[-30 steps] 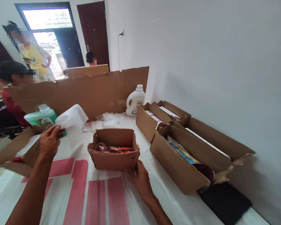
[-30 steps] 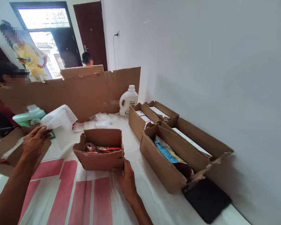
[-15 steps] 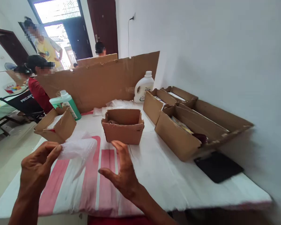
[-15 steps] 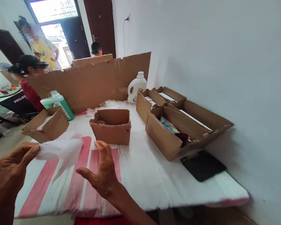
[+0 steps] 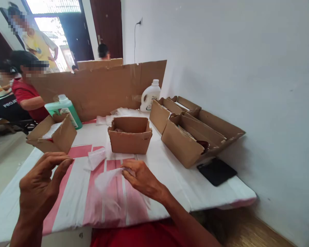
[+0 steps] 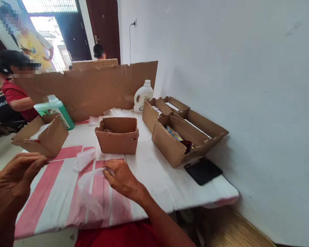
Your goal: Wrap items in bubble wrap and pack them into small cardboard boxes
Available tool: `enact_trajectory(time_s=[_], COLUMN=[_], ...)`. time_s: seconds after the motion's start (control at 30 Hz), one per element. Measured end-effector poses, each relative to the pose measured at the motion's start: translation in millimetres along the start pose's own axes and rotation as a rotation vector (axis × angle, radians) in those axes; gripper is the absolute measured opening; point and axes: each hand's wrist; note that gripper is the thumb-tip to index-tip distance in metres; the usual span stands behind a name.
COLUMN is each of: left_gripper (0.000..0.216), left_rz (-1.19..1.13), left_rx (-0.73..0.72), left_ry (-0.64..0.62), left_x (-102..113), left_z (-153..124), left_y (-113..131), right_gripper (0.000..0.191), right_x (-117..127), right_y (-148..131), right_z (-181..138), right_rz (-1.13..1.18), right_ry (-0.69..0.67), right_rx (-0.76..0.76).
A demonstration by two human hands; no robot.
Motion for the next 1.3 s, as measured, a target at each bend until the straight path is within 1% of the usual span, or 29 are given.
enact_trajectory(time_s=[0.07, 0.13, 0.2, 0.27, 0.3, 0.37, 0.4, 0.43, 0.5, 0.53, 0.57, 0.63, 0.7, 0.73, 0.77, 0.83, 0.87, 0.9, 0.93, 1.0, 1.07, 1.13, 1.2, 1.3], left_gripper=[0.023, 0.028, 0.032, 0.035, 0.040, 0.055, 0.056, 0.050, 0.031, 0.028, 0.028, 0.029, 0.035, 0.041, 0.048, 0.061, 0.062, 0.056, 0.046, 0.030, 0.028, 0.025, 0.022, 0.019], left_rz=[-0.008, -0.024, -0.061, -0.108, -0.118, -0.074, -0.035, 0.000, 0.009, -0.009, -0.028, -0.043, -0.063, -0.090, -0.126, -0.192, -0.214, -0.233, -0.253, -0.306, -0.358, -0.372, -0.348, -0.289], left_rx=[0.032, 0.061, 0.085, 0.080, 0.064, 0.022, 0.005, -0.001, 0.018, 0.031, 0.032, -0.016, -0.117, -0.176, -0.239, -0.359, -0.407, -0.439, -0.456, -0.459, -0.439, -0.401, -0.364, -0.343], left_ry=[-0.031, -0.135, -0.270, -0.396, -0.437, -0.468, -0.482, -0.509, -0.587, -0.614, -0.613, -0.523, -0.419, -0.400, -0.409, -0.480, -0.512, -0.527, -0.528, -0.513, -0.520, -0.538, -0.538, -0.512], left_x=[-5, -16, -32, -52, -63, -84, -92, -98, -103, -103, -100, -92, -85, -83, -83, -87, -91, -96, -101, -111, -116, -116, -112, -105], left_z=[-5, -20, -45, -78, -95, -124, -135, -141, -143, -139, -133, -121, -114, -114, -115, -122, -126, -129, -131, -131, -126, -119, -111, -100], left_y=[-4, -6, -4, 1, 4, 5, 3, -2, -14, -20, -24, -25, -16, -8, 1, 19, 26, 31, 35, 37, 35, 33, 30, 26], right_gripper=[0.022, 0.028, 0.031, 0.032, 0.034, 0.038, 0.041, 0.043, 0.051, 0.056, 0.059, 0.062, 0.060, 0.059, 0.058, 0.060, 0.061, 0.062, 0.062, 0.062, 0.064, 0.065, 0.063, 0.055], right_x=[9, 19, 28, 36, 39, 45, 48, 51, 58, 61, 64, 67, 66, 63, 60, 52, 49, 47, 46, 48, 52, 57, 62, 65], right_y=[17, 30, 37, 40, 40, 39, 38, 38, 38, 39, 39, 41, 42, 43, 43, 42, 42, 42, 42, 43, 46, 49, 51, 51], right_z=[-9, -19, -27, -35, -38, -45, -47, -50, -55, -57, -58, -60, -61, -61, -60, -60, -60, -60, -61, -64, -67, -71, -75, -81], right_rz=[-0.078, -0.078, -0.060, -0.064, -0.060, 0.011, 0.079, 0.159, 0.303, 0.354, 0.392, 0.458, 0.541, 0.586, 0.627, 0.697, 0.723, 0.742, 0.752, 0.729, 0.660, 0.613, 0.642, 0.770], right_ry=[-0.021, -0.040, -0.033, -0.003, 0.009, 0.003, -0.012, -0.025, -0.027, -0.016, -0.001, 0.019, 0.036, 0.045, 0.058, 0.082, 0.088, 0.093, 0.098, 0.098, 0.084, 0.048, 0.002, -0.055], right_rx=[-0.097, -0.234, -0.354, -0.428, -0.451, -0.508, -0.548, -0.594, -0.689, -0.730, -0.765, -0.830, -0.896, -0.924, -0.948, -0.979, -0.989, -0.996, -0.998, -0.995, -0.978, -0.955, -0.932, -0.925])
Point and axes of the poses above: each hand's wrist, its own z-axis towards the middle knuckle, its own x-axis out of the back of the hand, y = z × x, and after that the axes turned 13 degrees about y, right-handed
